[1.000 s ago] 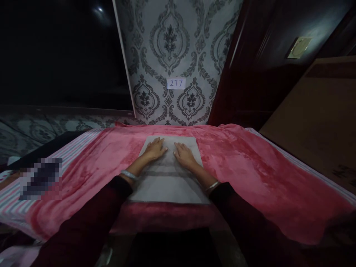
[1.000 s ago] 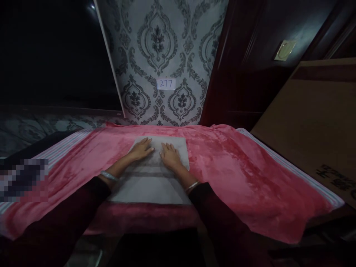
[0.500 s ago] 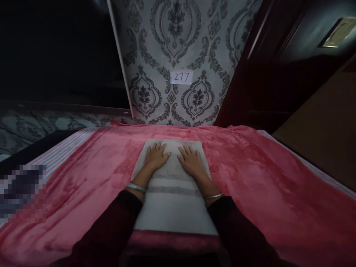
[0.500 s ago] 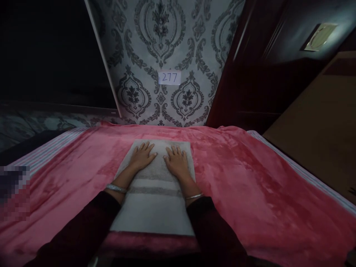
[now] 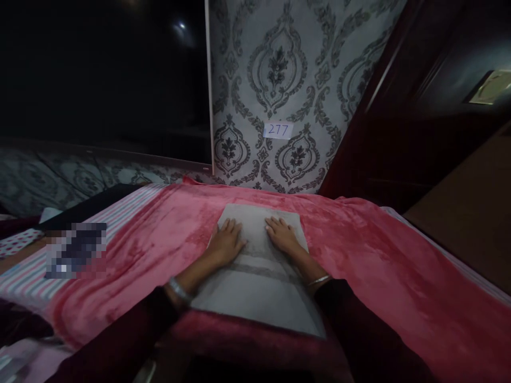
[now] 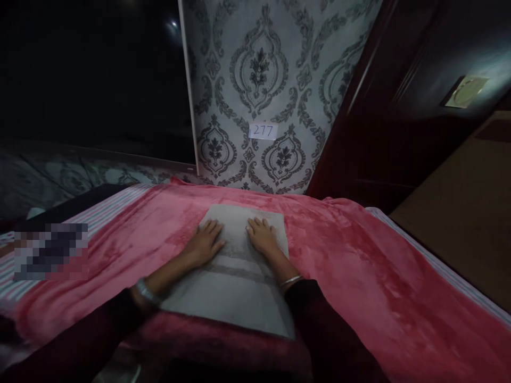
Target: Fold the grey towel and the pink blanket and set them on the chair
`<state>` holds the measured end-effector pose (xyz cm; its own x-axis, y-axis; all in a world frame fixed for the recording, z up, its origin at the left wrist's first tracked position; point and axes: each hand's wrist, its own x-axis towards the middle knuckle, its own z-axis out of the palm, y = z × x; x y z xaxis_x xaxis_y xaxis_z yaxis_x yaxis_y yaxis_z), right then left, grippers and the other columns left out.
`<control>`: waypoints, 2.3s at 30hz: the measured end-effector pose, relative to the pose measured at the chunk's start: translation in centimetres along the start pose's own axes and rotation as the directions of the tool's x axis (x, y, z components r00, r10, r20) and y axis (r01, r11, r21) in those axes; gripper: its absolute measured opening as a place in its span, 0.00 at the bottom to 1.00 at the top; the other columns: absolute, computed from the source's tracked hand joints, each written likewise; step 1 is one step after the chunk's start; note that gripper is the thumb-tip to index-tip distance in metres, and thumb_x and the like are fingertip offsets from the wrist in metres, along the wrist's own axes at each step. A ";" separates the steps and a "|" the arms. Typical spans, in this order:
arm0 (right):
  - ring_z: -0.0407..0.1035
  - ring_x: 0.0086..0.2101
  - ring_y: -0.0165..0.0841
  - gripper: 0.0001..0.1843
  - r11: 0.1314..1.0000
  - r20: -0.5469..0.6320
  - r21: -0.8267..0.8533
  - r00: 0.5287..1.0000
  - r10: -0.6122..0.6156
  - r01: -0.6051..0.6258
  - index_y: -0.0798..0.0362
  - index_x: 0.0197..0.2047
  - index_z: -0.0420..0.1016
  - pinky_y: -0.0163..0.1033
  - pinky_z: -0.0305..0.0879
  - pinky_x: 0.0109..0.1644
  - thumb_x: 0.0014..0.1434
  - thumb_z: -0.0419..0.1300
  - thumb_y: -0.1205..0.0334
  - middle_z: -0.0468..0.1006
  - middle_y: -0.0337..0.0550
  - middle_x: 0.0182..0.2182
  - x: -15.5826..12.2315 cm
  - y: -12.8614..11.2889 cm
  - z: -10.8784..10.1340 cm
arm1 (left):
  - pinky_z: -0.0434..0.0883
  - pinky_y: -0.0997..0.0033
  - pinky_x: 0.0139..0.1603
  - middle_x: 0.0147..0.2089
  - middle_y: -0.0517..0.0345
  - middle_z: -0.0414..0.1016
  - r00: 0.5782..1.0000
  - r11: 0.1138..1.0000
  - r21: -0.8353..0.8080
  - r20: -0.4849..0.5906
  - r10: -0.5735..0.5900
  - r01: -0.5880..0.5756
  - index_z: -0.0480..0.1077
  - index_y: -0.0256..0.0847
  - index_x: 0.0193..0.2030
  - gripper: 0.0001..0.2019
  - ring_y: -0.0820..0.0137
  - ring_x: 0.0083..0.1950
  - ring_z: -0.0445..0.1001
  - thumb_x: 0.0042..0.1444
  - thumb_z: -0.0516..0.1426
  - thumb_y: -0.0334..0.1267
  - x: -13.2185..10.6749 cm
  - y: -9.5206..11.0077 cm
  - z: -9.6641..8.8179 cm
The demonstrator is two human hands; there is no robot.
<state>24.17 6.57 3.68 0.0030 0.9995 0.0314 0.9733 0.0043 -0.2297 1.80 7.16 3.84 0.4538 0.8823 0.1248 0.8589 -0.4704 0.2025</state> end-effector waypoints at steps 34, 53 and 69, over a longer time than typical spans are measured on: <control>0.37 0.74 0.45 0.31 0.930 0.123 -0.040 0.925 -0.360 0.367 0.43 0.77 0.47 0.64 0.39 0.73 0.75 0.42 0.48 0.43 0.44 0.76 8.6 -7.5 1.1 | 0.57 0.32 0.71 0.78 0.45 0.52 0.984 0.993 -0.040 -0.146 0.101 -0.108 0.59 0.51 0.74 0.29 0.47 0.77 0.52 0.67 0.51 0.49 -9.9 -4.6 4.7; 0.38 0.74 0.42 0.31 0.917 0.068 0.012 0.914 -0.399 0.400 0.43 0.77 0.49 0.53 0.35 0.75 0.75 0.42 0.46 0.44 0.41 0.76 6.4 3.0 1.4 | 0.51 0.25 0.71 0.80 0.50 0.45 0.932 0.932 -0.018 -0.007 0.362 -0.362 0.53 0.60 0.76 0.35 0.43 0.79 0.46 0.63 0.58 0.51 -9.3 4.8 4.3; 0.38 0.74 0.43 0.33 0.982 -0.003 -0.010 0.982 -0.191 0.191 0.47 0.78 0.46 0.57 0.39 0.75 0.75 0.41 0.48 0.43 0.47 0.76 6.8 3.6 -0.5 | 0.54 0.33 0.71 0.78 0.49 0.52 0.881 0.892 0.192 -0.171 0.440 -0.409 0.56 0.56 0.75 0.31 0.46 0.77 0.51 0.66 0.56 0.46 -9.1 4.1 5.0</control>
<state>27.77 13.32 3.59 -0.1825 0.9802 0.0773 0.9582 0.1949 -0.2096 2.36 -2.76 -1.36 0.7377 0.5678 0.3653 0.6264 -0.7775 -0.0564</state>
